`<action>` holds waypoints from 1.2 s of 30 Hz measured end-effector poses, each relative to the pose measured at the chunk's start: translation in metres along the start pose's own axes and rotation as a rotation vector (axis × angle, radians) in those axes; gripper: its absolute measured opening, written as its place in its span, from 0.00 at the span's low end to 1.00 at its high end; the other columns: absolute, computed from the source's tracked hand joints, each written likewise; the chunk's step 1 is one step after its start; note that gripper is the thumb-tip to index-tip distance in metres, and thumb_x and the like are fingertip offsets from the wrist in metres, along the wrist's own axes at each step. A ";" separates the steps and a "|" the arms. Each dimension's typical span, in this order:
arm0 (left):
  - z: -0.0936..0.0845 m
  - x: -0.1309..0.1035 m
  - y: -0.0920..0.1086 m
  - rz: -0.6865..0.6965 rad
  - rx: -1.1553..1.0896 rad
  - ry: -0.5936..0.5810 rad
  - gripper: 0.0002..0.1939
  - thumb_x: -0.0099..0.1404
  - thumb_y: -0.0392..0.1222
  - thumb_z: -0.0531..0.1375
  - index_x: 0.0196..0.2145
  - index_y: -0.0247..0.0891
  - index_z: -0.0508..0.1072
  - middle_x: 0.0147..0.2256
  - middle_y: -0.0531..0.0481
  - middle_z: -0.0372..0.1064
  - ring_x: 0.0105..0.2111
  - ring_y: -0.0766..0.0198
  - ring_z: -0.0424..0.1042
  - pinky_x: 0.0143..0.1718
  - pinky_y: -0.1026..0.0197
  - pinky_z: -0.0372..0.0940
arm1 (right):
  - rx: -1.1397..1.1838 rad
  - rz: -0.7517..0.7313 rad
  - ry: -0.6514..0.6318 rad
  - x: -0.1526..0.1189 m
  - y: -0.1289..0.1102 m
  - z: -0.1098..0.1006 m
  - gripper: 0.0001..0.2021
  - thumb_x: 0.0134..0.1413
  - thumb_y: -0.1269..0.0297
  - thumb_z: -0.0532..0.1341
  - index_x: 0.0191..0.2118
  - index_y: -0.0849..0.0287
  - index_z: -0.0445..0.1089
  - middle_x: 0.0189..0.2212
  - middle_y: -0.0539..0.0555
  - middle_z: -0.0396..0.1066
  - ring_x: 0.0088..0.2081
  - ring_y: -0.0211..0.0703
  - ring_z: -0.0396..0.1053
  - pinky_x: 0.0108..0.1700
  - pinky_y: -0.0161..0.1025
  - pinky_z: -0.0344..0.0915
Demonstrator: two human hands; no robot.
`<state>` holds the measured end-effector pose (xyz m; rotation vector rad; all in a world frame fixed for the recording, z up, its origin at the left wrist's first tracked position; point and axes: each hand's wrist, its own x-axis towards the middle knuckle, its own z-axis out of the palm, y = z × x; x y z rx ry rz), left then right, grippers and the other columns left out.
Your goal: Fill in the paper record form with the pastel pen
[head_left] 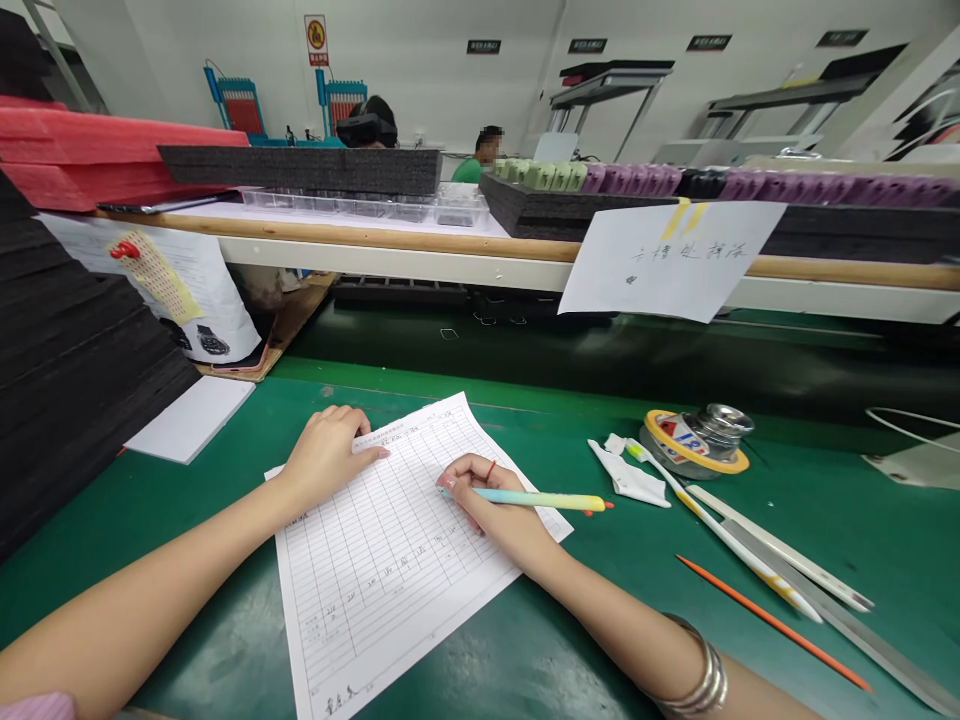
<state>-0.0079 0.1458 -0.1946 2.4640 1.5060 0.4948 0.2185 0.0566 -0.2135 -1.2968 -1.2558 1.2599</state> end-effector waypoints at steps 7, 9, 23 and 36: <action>-0.003 -0.001 0.004 0.032 -0.010 -0.009 0.14 0.62 0.48 0.66 0.29 0.40 0.65 0.31 0.52 0.69 0.37 0.54 0.69 0.44 0.50 0.60 | -0.031 -0.011 -0.009 0.000 0.001 0.002 0.10 0.50 0.55 0.62 0.29 0.57 0.69 0.18 0.46 0.59 0.20 0.34 0.52 0.22 0.34 0.50; -0.003 -0.001 0.004 0.038 -0.011 -0.010 0.14 0.62 0.47 0.66 0.29 0.41 0.65 0.31 0.53 0.69 0.36 0.54 0.68 0.45 0.50 0.60 | -0.031 -0.018 -0.012 -0.001 0.000 0.002 0.10 0.50 0.55 0.63 0.29 0.57 0.69 0.20 0.47 0.62 0.21 0.34 0.54 0.23 0.34 0.51; 0.003 -0.001 -0.003 0.154 -0.022 0.004 0.09 0.70 0.45 0.55 0.41 0.44 0.73 0.39 0.49 0.75 0.42 0.51 0.71 0.43 0.51 0.65 | -0.138 -0.064 -0.011 -0.002 0.004 0.003 0.07 0.51 0.60 0.61 0.31 0.58 0.73 0.29 0.52 0.72 0.31 0.41 0.66 0.35 0.37 0.61; 0.002 0.005 -0.008 0.175 0.020 0.078 0.13 0.70 0.44 0.53 0.37 0.41 0.77 0.38 0.47 0.76 0.42 0.50 0.71 0.49 0.45 0.65 | -0.242 -0.143 0.015 -0.002 0.007 0.003 0.07 0.54 0.62 0.59 0.33 0.56 0.74 0.32 0.53 0.72 0.33 0.42 0.66 0.35 0.38 0.61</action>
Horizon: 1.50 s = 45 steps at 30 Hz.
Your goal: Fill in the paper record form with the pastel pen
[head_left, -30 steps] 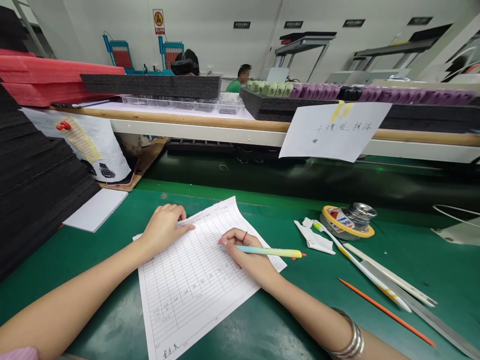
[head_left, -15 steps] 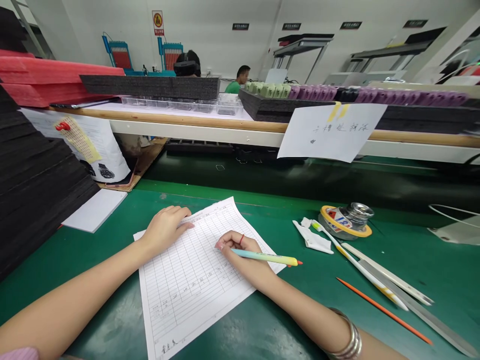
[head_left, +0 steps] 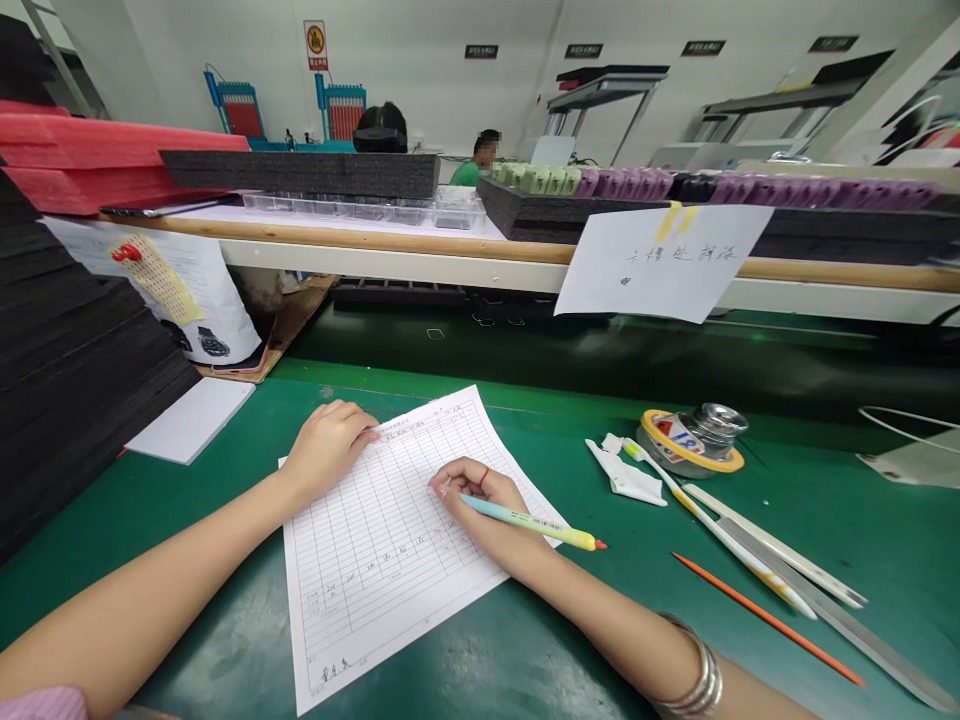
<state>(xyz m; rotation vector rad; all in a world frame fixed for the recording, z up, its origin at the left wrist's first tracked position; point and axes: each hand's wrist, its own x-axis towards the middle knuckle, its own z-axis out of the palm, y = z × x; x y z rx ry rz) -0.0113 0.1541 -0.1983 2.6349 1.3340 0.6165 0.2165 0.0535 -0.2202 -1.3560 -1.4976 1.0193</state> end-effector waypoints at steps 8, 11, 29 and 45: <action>0.002 -0.003 0.004 0.024 0.028 0.050 0.09 0.70 0.39 0.54 0.40 0.39 0.75 0.38 0.48 0.75 0.41 0.52 0.70 0.41 0.51 0.67 | -0.038 0.006 -0.016 -0.002 -0.005 -0.001 0.08 0.56 0.61 0.59 0.35 0.56 0.73 0.28 0.51 0.68 0.30 0.40 0.63 0.32 0.37 0.57; 0.003 -0.004 0.006 0.037 0.039 0.066 0.12 0.71 0.38 0.54 0.47 0.38 0.74 0.39 0.46 0.75 0.42 0.52 0.69 0.41 0.51 0.67 | -0.036 0.014 -0.022 -0.002 -0.005 -0.001 0.09 0.57 0.58 0.59 0.36 0.56 0.73 0.27 0.50 0.66 0.28 0.39 0.61 0.31 0.37 0.55; 0.010 -0.006 -0.003 0.061 -0.100 0.034 0.07 0.72 0.42 0.55 0.42 0.41 0.73 0.41 0.51 0.72 0.42 0.57 0.73 0.39 0.57 0.68 | -0.198 -0.182 -0.001 -0.007 0.000 0.001 0.08 0.60 0.61 0.59 0.43 0.56 0.71 0.25 0.47 0.62 0.25 0.36 0.60 0.28 0.33 0.58; 0.010 -0.011 0.013 0.475 -0.028 0.094 0.16 0.76 0.36 0.47 0.48 0.42 0.74 0.40 0.47 0.71 0.39 0.61 0.71 0.37 0.60 0.67 | -0.777 -0.812 0.191 0.007 -0.002 -0.020 0.19 0.67 0.68 0.56 0.61 0.60 0.58 0.47 0.60 0.75 0.54 0.54 0.70 0.59 0.62 0.64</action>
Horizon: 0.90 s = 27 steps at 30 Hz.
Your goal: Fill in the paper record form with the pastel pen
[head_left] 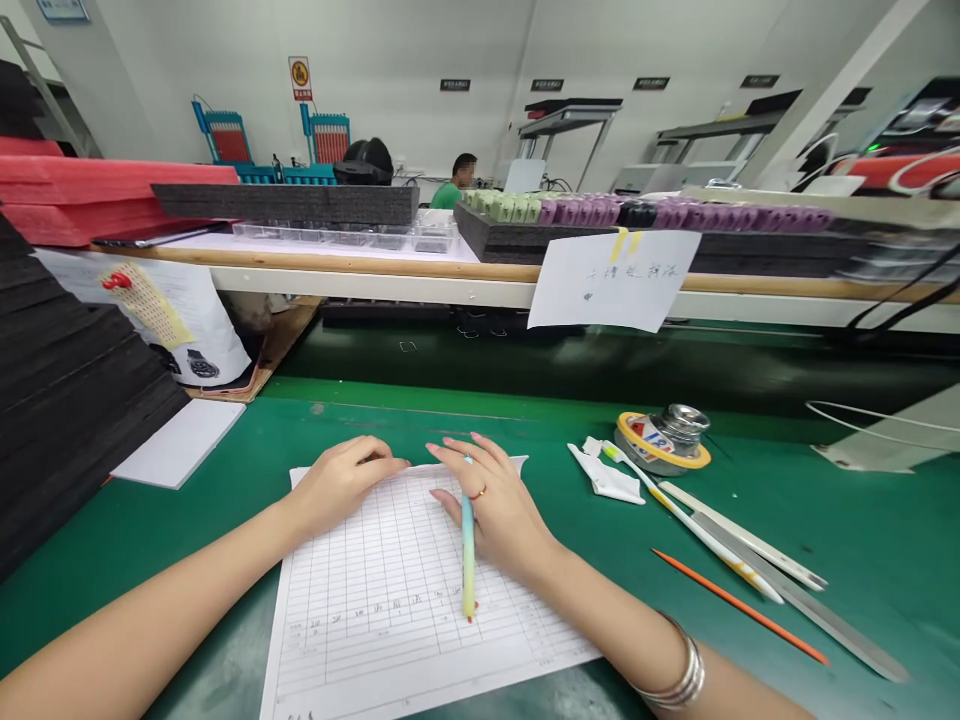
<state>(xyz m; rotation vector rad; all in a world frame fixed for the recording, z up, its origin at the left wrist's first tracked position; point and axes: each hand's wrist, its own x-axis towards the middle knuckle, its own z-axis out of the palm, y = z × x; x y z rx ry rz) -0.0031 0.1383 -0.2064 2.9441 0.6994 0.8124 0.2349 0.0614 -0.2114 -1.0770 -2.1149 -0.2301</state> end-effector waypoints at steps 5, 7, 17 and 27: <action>0.001 0.001 0.000 -0.013 0.075 0.054 0.12 0.76 0.38 0.52 0.46 0.39 0.75 0.38 0.48 0.73 0.36 0.61 0.70 0.38 0.58 0.65 | 0.008 0.102 -0.104 -0.006 0.016 0.006 0.12 0.67 0.72 0.53 0.52 0.56 0.67 0.38 0.54 0.77 0.37 0.45 0.74 0.56 0.60 0.67; 0.001 0.000 -0.001 -0.036 0.101 0.068 0.10 0.74 0.41 0.55 0.44 0.37 0.75 0.37 0.48 0.73 0.35 0.60 0.69 0.37 0.56 0.64 | 0.009 0.133 -0.119 -0.008 0.020 0.008 0.12 0.67 0.73 0.53 0.50 0.55 0.69 0.37 0.54 0.78 0.36 0.45 0.74 0.54 0.57 0.69; 0.001 0.002 0.003 -0.115 0.138 0.050 0.09 0.72 0.38 0.57 0.33 0.36 0.72 0.32 0.50 0.70 0.32 0.59 0.65 0.36 0.55 0.57 | 0.030 0.143 -0.203 -0.008 0.019 0.009 0.16 0.66 0.73 0.54 0.56 0.58 0.66 0.52 0.58 0.74 0.57 0.53 0.70 0.62 0.62 0.63; 0.013 0.009 0.011 -0.207 0.012 -0.085 0.07 0.69 0.45 0.62 0.40 0.40 0.74 0.37 0.49 0.70 0.38 0.57 0.68 0.42 0.52 0.61 | 0.117 0.057 -0.271 -0.008 -0.002 0.019 0.17 0.64 0.76 0.56 0.55 0.58 0.68 0.45 0.58 0.77 0.52 0.49 0.73 0.61 0.57 0.64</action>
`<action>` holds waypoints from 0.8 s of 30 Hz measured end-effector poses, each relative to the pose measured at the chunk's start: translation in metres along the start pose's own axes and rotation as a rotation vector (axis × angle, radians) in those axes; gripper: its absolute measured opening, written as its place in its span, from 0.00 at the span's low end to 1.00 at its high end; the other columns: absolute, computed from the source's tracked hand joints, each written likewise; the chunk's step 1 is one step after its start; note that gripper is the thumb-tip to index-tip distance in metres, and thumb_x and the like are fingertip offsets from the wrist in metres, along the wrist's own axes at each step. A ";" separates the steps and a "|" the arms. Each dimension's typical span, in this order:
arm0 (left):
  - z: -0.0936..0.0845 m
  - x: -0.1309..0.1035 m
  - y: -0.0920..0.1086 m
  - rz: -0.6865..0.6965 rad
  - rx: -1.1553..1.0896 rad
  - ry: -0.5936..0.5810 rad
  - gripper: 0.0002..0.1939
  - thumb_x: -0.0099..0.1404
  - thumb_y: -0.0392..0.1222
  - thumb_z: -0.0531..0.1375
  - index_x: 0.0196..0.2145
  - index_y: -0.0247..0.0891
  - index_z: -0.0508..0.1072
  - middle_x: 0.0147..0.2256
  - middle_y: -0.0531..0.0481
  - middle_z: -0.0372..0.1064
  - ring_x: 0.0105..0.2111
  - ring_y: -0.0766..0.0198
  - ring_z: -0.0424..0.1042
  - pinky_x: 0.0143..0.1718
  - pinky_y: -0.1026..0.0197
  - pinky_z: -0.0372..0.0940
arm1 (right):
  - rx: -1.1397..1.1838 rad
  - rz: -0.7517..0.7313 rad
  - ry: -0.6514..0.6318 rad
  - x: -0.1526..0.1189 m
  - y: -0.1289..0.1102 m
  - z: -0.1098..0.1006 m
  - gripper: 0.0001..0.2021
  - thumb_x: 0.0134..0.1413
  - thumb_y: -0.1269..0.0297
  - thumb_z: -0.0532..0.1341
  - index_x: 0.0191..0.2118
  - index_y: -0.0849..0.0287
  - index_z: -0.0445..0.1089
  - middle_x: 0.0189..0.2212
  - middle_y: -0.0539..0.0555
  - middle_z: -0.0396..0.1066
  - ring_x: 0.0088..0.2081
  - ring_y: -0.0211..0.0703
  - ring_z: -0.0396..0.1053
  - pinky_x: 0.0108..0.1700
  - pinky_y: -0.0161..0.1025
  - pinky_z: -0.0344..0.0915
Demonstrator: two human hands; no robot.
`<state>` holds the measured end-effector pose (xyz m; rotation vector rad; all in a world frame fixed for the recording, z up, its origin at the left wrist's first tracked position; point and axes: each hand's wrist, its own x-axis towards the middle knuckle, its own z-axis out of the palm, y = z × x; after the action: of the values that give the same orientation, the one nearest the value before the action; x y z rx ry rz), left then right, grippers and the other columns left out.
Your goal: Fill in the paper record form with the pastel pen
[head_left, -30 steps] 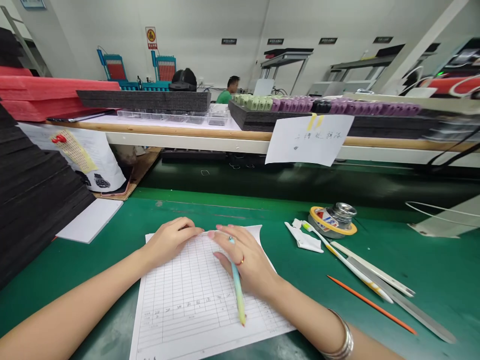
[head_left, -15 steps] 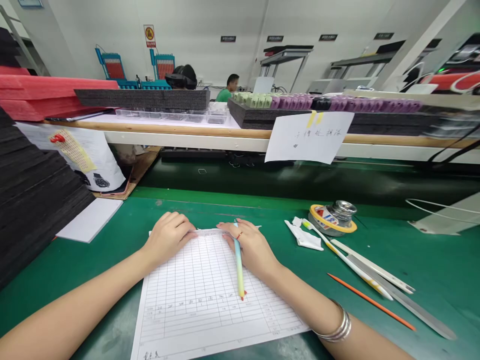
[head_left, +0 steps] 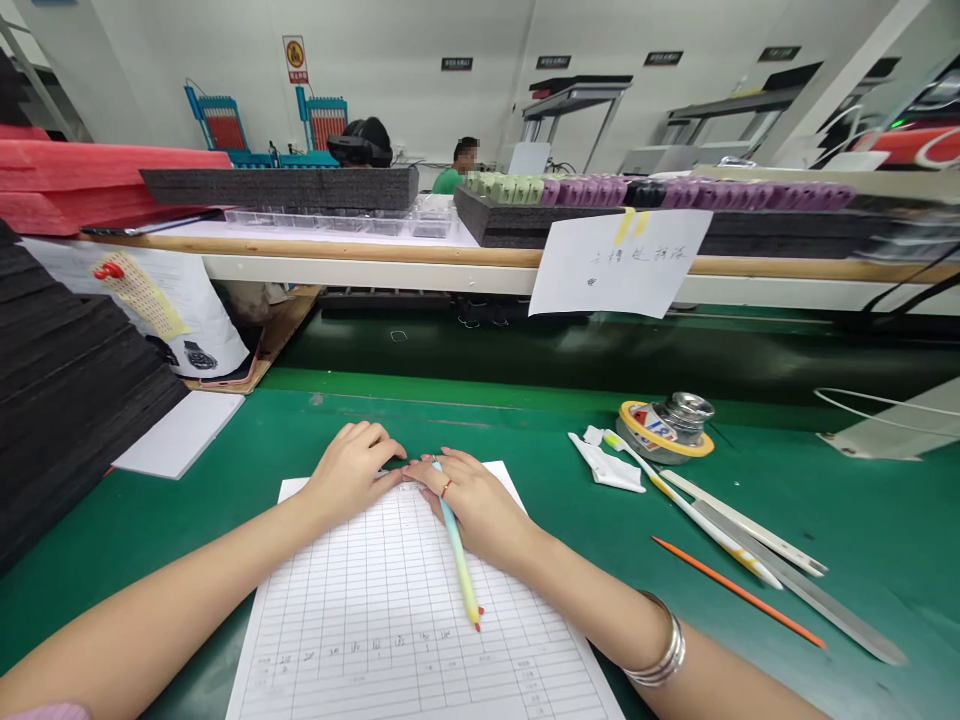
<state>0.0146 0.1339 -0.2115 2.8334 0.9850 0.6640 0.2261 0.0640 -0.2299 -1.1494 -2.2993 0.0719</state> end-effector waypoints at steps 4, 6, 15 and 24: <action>-0.003 -0.002 0.007 -0.045 -0.100 -0.063 0.10 0.66 0.47 0.64 0.40 0.39 0.72 0.39 0.50 0.71 0.39 0.57 0.70 0.44 0.51 0.64 | 0.034 0.004 0.055 -0.002 -0.002 0.000 0.12 0.66 0.74 0.56 0.52 0.57 0.68 0.43 0.58 0.76 0.45 0.48 0.74 0.53 0.53 0.70; -0.004 -0.003 0.010 -0.082 -0.140 -0.081 0.09 0.66 0.46 0.64 0.38 0.40 0.71 0.38 0.51 0.72 0.39 0.57 0.70 0.43 0.52 0.65 | 0.063 0.031 0.042 -0.002 -0.001 -0.001 0.12 0.65 0.73 0.56 0.51 0.56 0.68 0.41 0.57 0.76 0.43 0.48 0.74 0.48 0.50 0.72; -0.006 -0.005 0.016 -0.173 -0.217 -0.097 0.06 0.66 0.41 0.64 0.40 0.40 0.71 0.39 0.50 0.71 0.40 0.56 0.70 0.42 0.52 0.66 | 0.158 0.066 0.025 -0.003 0.002 0.002 0.15 0.65 0.73 0.56 0.55 0.59 0.65 0.49 0.57 0.74 0.50 0.50 0.70 0.55 0.52 0.69; -0.003 -0.007 0.015 -0.149 -0.208 -0.103 0.06 0.66 0.42 0.65 0.36 0.40 0.71 0.38 0.52 0.71 0.41 0.56 0.70 0.46 0.50 0.64 | 0.200 0.070 0.048 -0.002 -0.001 -0.002 0.14 0.61 0.76 0.57 0.50 0.56 0.65 0.42 0.54 0.74 0.42 0.46 0.70 0.48 0.48 0.70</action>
<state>0.0169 0.1175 -0.2084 2.5578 1.0320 0.5624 0.2273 0.0617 -0.2285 -1.1155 -2.1550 0.2916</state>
